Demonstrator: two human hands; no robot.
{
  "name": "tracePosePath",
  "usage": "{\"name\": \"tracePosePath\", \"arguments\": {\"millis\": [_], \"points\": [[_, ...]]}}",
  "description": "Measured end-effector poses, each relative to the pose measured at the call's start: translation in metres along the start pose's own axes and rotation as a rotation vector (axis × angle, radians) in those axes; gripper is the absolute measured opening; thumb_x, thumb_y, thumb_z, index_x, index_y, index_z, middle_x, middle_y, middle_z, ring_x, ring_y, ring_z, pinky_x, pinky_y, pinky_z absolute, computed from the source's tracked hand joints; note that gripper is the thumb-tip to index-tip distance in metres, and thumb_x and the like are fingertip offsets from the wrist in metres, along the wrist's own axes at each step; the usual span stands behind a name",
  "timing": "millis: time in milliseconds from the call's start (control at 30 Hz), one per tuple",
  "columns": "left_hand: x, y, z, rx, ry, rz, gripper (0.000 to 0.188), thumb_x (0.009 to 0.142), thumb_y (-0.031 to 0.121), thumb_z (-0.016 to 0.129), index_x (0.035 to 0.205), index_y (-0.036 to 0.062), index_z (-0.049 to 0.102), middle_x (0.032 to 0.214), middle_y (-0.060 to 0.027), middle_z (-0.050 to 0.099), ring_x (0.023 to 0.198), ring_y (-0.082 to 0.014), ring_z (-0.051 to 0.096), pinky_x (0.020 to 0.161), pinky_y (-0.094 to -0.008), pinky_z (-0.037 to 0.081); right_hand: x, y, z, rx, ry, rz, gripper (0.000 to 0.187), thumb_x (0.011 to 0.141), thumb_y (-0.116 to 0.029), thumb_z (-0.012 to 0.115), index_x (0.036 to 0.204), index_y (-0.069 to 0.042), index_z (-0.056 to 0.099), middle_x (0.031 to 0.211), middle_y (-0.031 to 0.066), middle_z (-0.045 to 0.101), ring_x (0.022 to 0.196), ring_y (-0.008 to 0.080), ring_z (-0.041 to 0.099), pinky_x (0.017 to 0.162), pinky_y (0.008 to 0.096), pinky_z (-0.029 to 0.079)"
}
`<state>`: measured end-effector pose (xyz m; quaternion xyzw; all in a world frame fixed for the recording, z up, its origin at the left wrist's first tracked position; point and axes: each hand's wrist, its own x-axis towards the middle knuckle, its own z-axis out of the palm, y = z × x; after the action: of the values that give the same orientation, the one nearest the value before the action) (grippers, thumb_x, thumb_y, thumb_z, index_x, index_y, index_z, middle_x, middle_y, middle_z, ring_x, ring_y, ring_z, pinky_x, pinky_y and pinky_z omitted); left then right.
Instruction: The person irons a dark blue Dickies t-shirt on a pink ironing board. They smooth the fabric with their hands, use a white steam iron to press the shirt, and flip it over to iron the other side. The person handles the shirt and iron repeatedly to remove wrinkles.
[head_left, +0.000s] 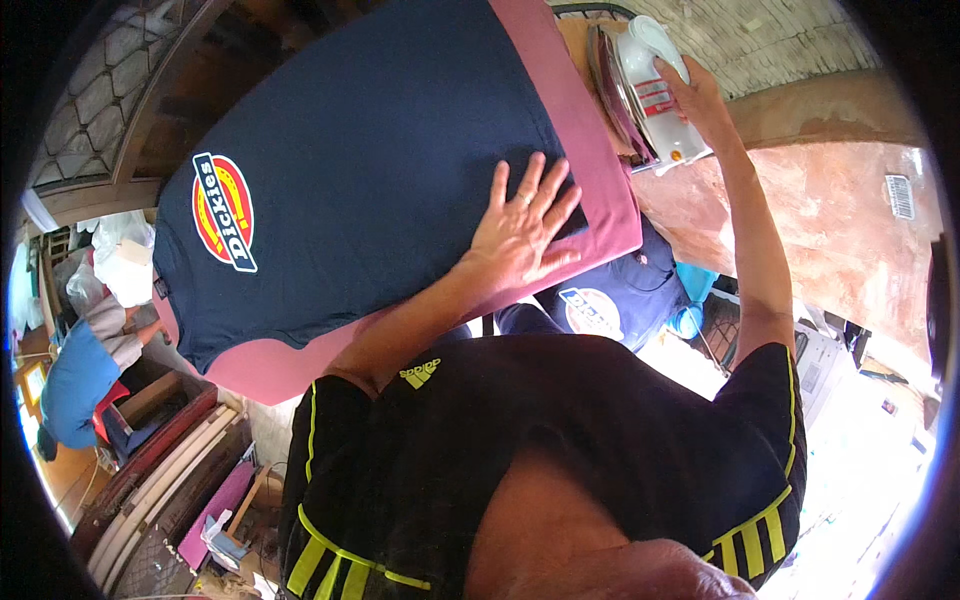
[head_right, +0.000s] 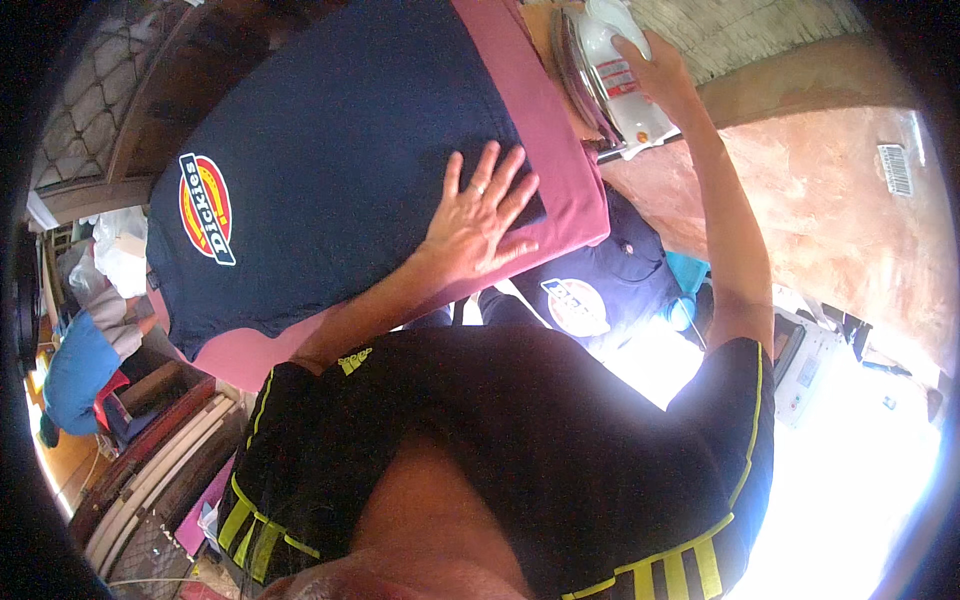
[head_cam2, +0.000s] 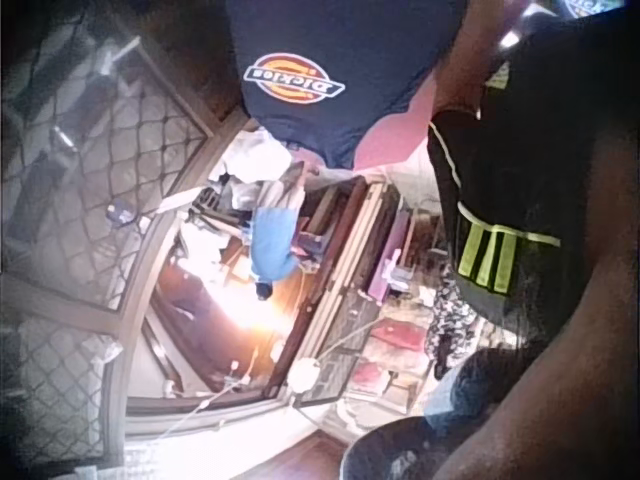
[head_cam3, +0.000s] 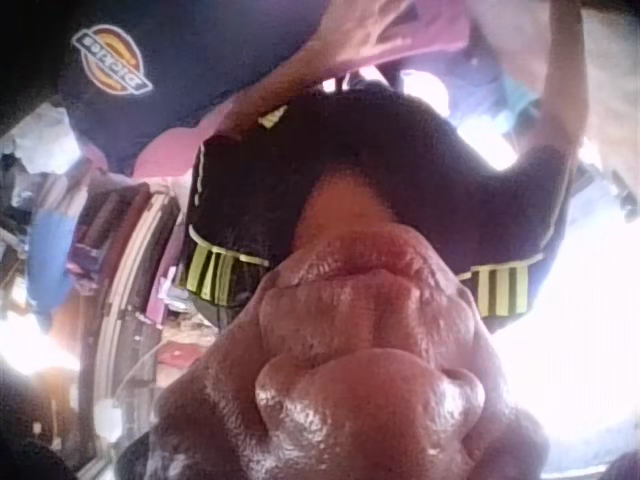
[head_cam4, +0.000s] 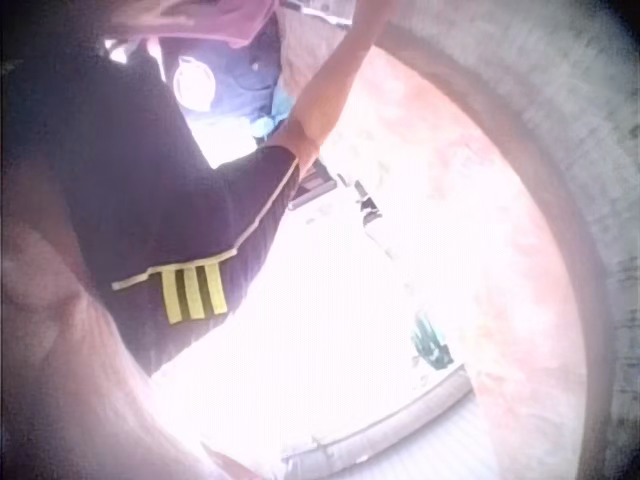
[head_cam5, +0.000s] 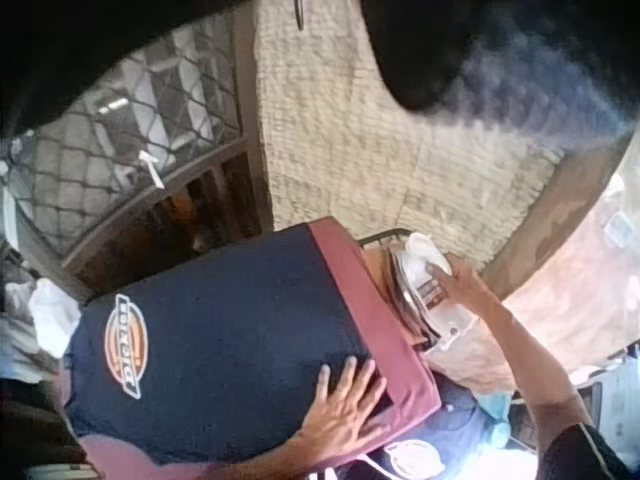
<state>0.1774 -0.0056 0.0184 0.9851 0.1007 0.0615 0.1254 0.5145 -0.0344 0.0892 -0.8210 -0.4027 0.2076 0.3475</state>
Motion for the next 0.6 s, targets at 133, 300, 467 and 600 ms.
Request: {"name": "tracePosePath", "arguments": {"millis": [133, 300, 467, 600], "points": [[-0.017, 0.015, 0.005, 0.003, -0.062, 0.079, 0.076, 0.096, 0.059, 0.048, 0.153, 0.0100, 0.036, 0.165, -0.0128, 0.019, 0.152, -0.0328, 0.015, 0.120, -0.0582, 0.011, -0.036, -0.044, -0.015, -0.065, -0.006, -0.057, 0.032, 0.099, -0.039, 0.062, 0.103, -0.007, 0.062, 0.061, -0.0034, 0.046, 0.049, 0.0035, 0.040, 0.043, 0.0227, 0.030], [-0.031, 0.021, 0.024, 0.014, 0.022, 0.249, 0.071, 0.097, 0.045, 0.053, 0.150, 0.0003, 0.037, 0.162, -0.0165, 0.025, 0.150, -0.0340, 0.023, 0.121, -0.0486, 0.019, -0.062, -0.083, 0.008, -0.147, 0.032, -0.270, 0.035, 0.099, -0.038, 0.062, 0.112, -0.006, 0.062, 0.063, -0.0002, 0.054, 0.056, 0.0090, 0.050, 0.049, 0.0275, 0.040], [-0.033, 0.019, 0.031, 0.083, 0.051, 0.314, 0.069, 0.095, 0.037, 0.056, 0.149, -0.0015, 0.035, 0.160, -0.0187, 0.028, 0.148, -0.0343, 0.027, 0.121, -0.0453, 0.023, -0.054, -0.137, 0.089, -0.289, -0.078, -0.292, 0.041, 0.098, -0.037, 0.062, 0.123, -0.003, 0.060, 0.079, 0.0167, 0.068, 0.070, 0.0260, 0.065, 0.068, 0.0372, 0.053], [-0.035, 0.017, 0.030, 0.009, 0.057, 0.310, 0.065, 0.097, 0.029, 0.051, 0.151, -0.0015, 0.032, 0.161, -0.0186, 0.027, 0.149, -0.0350, 0.026, 0.123, -0.0453, 0.020, -0.007, -0.144, 0.146, -0.322, 0.135, -0.472, 0.042, 0.099, -0.035, 0.060, 0.125, -0.003, 0.059, 0.094, 0.0249, 0.070, 0.080, 0.0365, 0.069, 0.075, 0.0421, 0.054]]}}
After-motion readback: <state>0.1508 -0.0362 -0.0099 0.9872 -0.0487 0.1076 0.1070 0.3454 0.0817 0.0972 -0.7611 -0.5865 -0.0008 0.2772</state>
